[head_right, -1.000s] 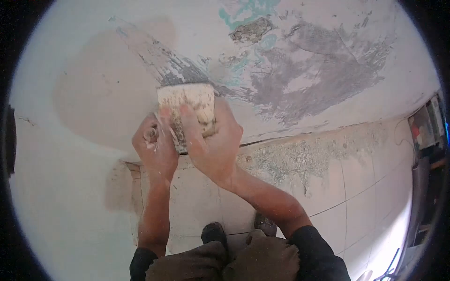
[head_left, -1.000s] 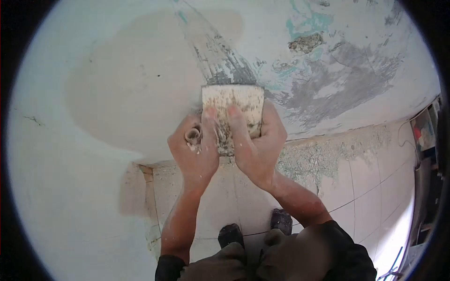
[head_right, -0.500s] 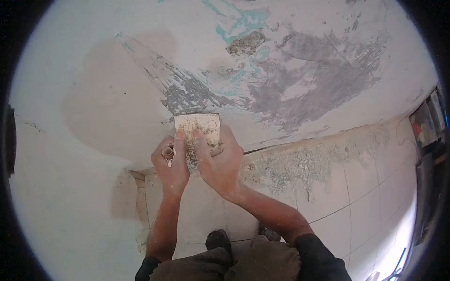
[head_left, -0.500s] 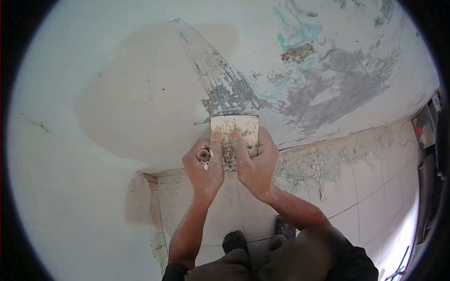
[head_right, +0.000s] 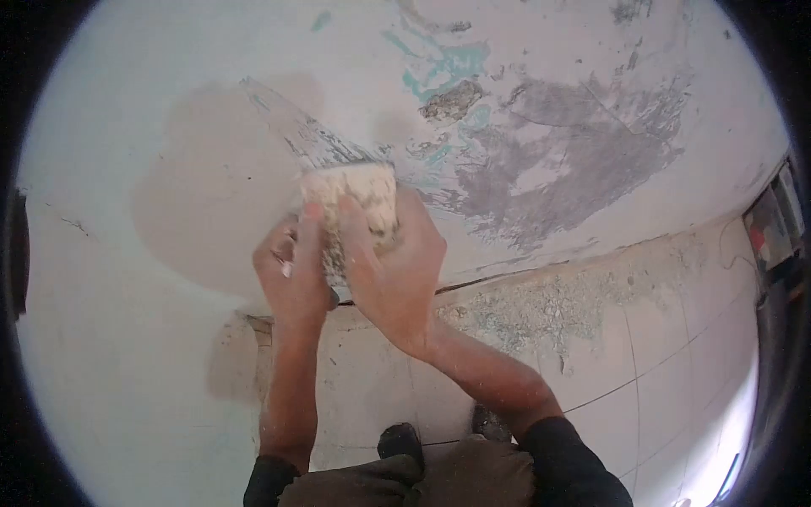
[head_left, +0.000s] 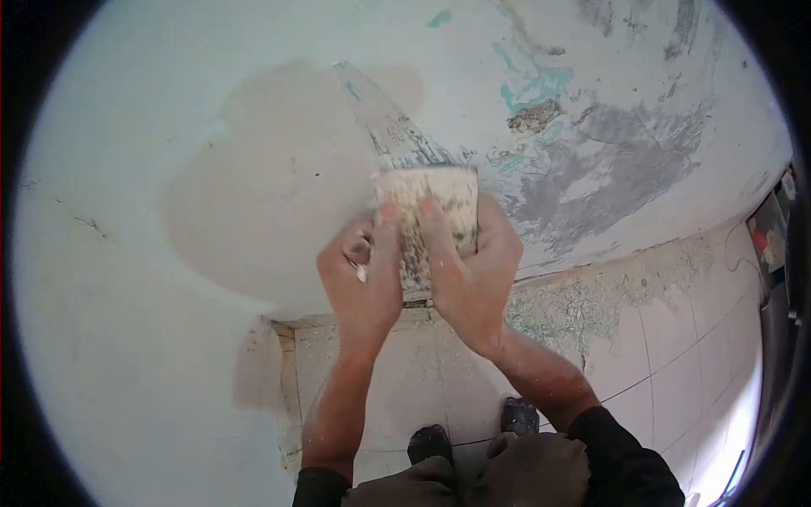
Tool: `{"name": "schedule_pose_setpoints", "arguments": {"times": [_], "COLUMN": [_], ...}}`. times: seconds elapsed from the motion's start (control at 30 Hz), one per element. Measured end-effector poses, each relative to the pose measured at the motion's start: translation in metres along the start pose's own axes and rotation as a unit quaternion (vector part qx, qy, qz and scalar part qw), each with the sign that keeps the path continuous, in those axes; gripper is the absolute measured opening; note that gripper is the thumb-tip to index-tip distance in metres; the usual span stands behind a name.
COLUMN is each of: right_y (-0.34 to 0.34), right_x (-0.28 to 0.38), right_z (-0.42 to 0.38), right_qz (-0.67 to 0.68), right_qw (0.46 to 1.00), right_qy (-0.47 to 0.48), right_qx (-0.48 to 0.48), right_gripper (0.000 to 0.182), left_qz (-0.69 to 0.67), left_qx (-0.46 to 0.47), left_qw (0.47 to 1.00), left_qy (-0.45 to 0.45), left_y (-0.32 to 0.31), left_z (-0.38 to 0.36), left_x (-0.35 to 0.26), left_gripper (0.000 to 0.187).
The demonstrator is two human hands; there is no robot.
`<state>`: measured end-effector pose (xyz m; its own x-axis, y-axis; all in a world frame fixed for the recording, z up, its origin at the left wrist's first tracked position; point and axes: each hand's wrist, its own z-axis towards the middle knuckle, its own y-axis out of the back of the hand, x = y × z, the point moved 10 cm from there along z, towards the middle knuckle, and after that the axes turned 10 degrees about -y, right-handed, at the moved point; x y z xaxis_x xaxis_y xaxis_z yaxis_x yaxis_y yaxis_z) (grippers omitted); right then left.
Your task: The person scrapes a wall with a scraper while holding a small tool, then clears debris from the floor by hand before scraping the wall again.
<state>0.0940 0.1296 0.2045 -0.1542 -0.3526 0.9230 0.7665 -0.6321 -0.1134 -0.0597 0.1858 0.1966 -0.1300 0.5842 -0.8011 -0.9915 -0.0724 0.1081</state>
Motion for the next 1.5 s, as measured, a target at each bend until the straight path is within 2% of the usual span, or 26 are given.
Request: {"name": "schedule_pose_setpoints", "arguments": {"times": [0.1, 0.13, 0.2, 0.23, 0.27, 0.33, 0.4, 0.43, 0.47, 0.5, 0.53, 0.67, 0.73, 0.77, 0.83, 0.87, 0.9, 0.93, 0.97, 1.03, 1.07, 1.17, 1.23, 1.37, 1.43, 1.5], "right_y": [-0.006, -0.003, 0.008, 0.006, 0.006, 0.005, -0.006, -0.01, -0.008, -0.003, 0.001, 0.004, -0.004, -0.003, -0.014, -0.014, -0.01, -0.007, -0.007, -0.012, -0.012, -0.026, -0.041, -0.036, -0.034, -0.039], "right_x": [0.012, 0.008, -0.009, -0.013, -0.015, -0.011, 0.021, 0.015, 0.011, 0.005, -0.001, -0.03, 0.008, 0.015, 0.019, 0.013, -0.002, -0.014, -0.017, -0.037, -0.031, -0.013, -0.017, -0.037, -0.021, 0.001], "right_z": [0.008, 0.002, -0.012, -0.014, -0.014, -0.006, 0.011, 0.011, 0.008, 0.002, -0.004, -0.014, 0.0, 0.004, 0.01, 0.005, -0.004, -0.008, -0.006, -0.007, -0.004, 0.002, -0.005, -0.012, 0.002, 0.015], "right_qz": [0.051, 0.053, 0.003, 0.008, 0.025, 0.045, 0.021, 0.085, 0.087, 0.065, 0.043, 0.094, 0.028, 0.027, 0.079, 0.078, 0.098, 0.119, 0.119, 0.165, 0.167, 0.179, 0.27, 0.247, 0.188, 0.198], "right_qw": [0.998, 0.997, 1.0, 1.0, 1.0, 0.999, 0.999, 0.995, 0.995, 0.997, 0.999, 0.994, 0.999, 0.999, 0.991, 0.991, 0.99, 0.988, 0.989, 0.973, 0.973, 0.96, 0.914, 0.917, 0.953, 0.949], "right_qy": [-0.032, -0.032, -0.018, -0.014, -0.015, -0.017, 0.023, -0.003, -0.008, -0.015, -0.019, -0.047, -0.001, -0.002, -0.042, -0.039, -0.053, -0.062, -0.055, -0.134, -0.137, -0.141, -0.196, -0.202, -0.13, -0.138], "right_qx": [0.035, 0.037, 0.014, 0.017, 0.009, -0.002, 0.03, 0.056, 0.054, 0.038, 0.021, 0.006, 0.032, 0.032, 0.1, 0.102, 0.086, 0.071, 0.074, 0.089, 0.087, 0.164, 0.23, 0.238, 0.198, 0.204], "right_gripper": [0.018, 0.018, 0.017, 0.017, 0.017, 0.017, 0.017, 0.018, 0.018, 0.018, 0.019, 0.019, 0.018, 0.018, 0.018, 0.018, 0.018, 0.018, 0.018, 0.019, 0.019, 0.021, 0.022, 0.022, 0.021, 0.02], "left_qz": [-0.042, -0.039, 0.06, 0.025, 0.028, 0.034, 0.034, 0.009, -0.015, 0.052, 0.054, 0.119, 0.038, -0.065, -0.046, -0.027, -0.002, -0.006, -0.008, -0.003, 0.0, -0.012, -0.021, 0.002, -0.003, -0.033], "left_qx": [-0.016, -0.017, 0.009, 0.017, 0.014, -0.012, -0.016, -0.017, -0.018, -0.006, -0.004, 0.027, -0.022, -0.055, -0.042, -0.029, -0.029, -0.033, -0.015, 0.009, 0.011, -0.007, 0.002, 0.049, 0.031, 0.001], "left_qw": [0.993, 0.993, 0.998, 0.998, 0.998, 0.999, 0.999, 1.0, 0.999, 0.999, 0.999, 0.993, 0.999, 0.994, 0.997, 0.999, 0.999, 0.998, 1.0, 0.999, 0.999, 0.997, 0.997, 0.997, 0.998, 0.998], "left_qy": [0.108, 0.107, -0.006, 0.054, 0.05, -0.019, 0.005, 0.014, 0.023, 0.005, 0.004, 0.008, 0.0, 0.071, 0.048, 0.029, -0.045, -0.05, -0.01, 0.05, 0.051, 0.071, 0.079, 0.052, 0.046, 0.048], "left_y": [0.002, 0.001, 0.0, -0.002, -0.001, 0.001, 0.003, 0.004, 0.007, 0.009, 0.008, 0.004, 0.01, 0.008, 0.012, 0.012, 0.012, 0.012, 0.007, 0.004, 0.004, 0.012, 0.015, 0.006, 0.009, 0.012], "left_z": [0.007, 0.0, -0.015, -0.028, -0.026, -0.009, 0.006, 0.01, 0.011, 0.008, -0.002, -0.016, 0.004, 0.01, 0.012, 0.011, 0.006, 0.0, -0.006, -0.01, -0.005, 0.006, 0.01, -0.002, 0.012, 0.029], "left_x": [-0.012, -0.008, 0.0, 0.023, 0.02, -0.004, -0.027, -0.026, -0.024, -0.016, -0.009, 0.012, -0.015, -0.022, -0.021, -0.018, -0.023, -0.018, -0.007, 0.007, -0.001, -0.013, -0.011, -0.003, -0.013, -0.034], "left_gripper": [0.036, 0.036, 0.037, 0.037, 0.037, 0.039, 0.04, 0.041, 0.041, 0.041, 0.041, 0.042, 0.042, 0.041, 0.041, 0.041, 0.041, 0.041, 0.041, 0.042, 0.042, 0.043, 0.042, 0.04, 0.04, 0.04]}}
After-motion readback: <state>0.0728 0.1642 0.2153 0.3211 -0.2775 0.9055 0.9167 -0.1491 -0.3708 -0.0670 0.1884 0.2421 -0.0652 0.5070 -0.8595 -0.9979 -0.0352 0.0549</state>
